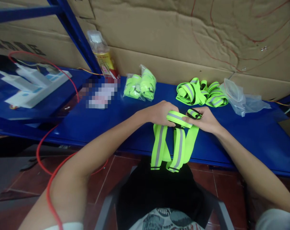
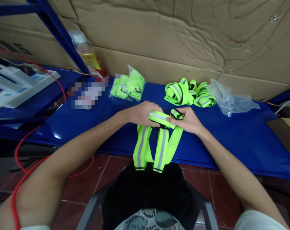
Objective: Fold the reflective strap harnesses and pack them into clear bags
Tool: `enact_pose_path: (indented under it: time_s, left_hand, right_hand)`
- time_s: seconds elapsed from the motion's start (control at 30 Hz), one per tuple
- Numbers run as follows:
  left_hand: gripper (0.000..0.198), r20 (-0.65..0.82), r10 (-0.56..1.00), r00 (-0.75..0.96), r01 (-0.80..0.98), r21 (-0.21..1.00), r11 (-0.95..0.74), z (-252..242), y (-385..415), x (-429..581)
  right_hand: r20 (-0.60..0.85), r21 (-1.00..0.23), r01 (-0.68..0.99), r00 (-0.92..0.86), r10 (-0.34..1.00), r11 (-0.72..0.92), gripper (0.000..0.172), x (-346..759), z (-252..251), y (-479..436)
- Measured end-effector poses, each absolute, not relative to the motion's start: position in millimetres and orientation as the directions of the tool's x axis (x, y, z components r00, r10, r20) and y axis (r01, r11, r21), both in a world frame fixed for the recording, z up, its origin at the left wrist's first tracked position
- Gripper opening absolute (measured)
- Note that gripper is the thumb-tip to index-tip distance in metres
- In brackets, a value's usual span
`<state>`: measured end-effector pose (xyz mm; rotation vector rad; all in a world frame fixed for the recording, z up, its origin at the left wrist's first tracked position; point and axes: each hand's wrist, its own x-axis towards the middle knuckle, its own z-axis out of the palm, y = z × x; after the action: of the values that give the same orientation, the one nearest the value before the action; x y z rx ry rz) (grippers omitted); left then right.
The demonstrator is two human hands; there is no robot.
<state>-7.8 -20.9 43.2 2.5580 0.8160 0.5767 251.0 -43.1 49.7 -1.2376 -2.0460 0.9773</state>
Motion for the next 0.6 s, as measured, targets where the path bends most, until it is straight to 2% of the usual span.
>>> enact_pose_path:
  time_s: [0.17,0.3,0.37,0.5,0.6]
  left_hand:
    - [0.043,0.324,0.585,0.744,0.429,0.439,-0.789,41.3,-20.2,-10.8]
    - [0.052,0.364,0.586,0.724,0.401,0.469,-0.787,38.6,-18.3,-11.7]
    - [0.046,0.378,0.581,0.721,0.403,0.452,-0.796,37.1,-17.7,-9.8]
    - [0.018,0.340,0.589,0.733,0.479,0.357,-0.802,33.2,-18.5,-3.9]
    - [0.023,0.294,0.572,0.766,0.508,0.270,-0.818,33.8,-22.0,-0.4]
  right_hand:
    - [0.035,-0.742,0.595,-0.428,0.903,0.310,0.065,254.2,47.9,-38.7]
    - [0.053,-0.705,0.632,-0.407,0.912,0.323,0.057,260.8,45.0,-33.8]
    - [0.097,-0.674,0.654,-0.382,0.919,0.343,0.052,264.6,44.0,-31.3]
    - [0.244,-0.582,0.695,-0.345,0.906,0.422,0.046,270.2,47.9,-31.9]
    - [0.406,-0.590,0.617,-0.329,0.852,0.520,0.037,268.2,57.9,-39.3]
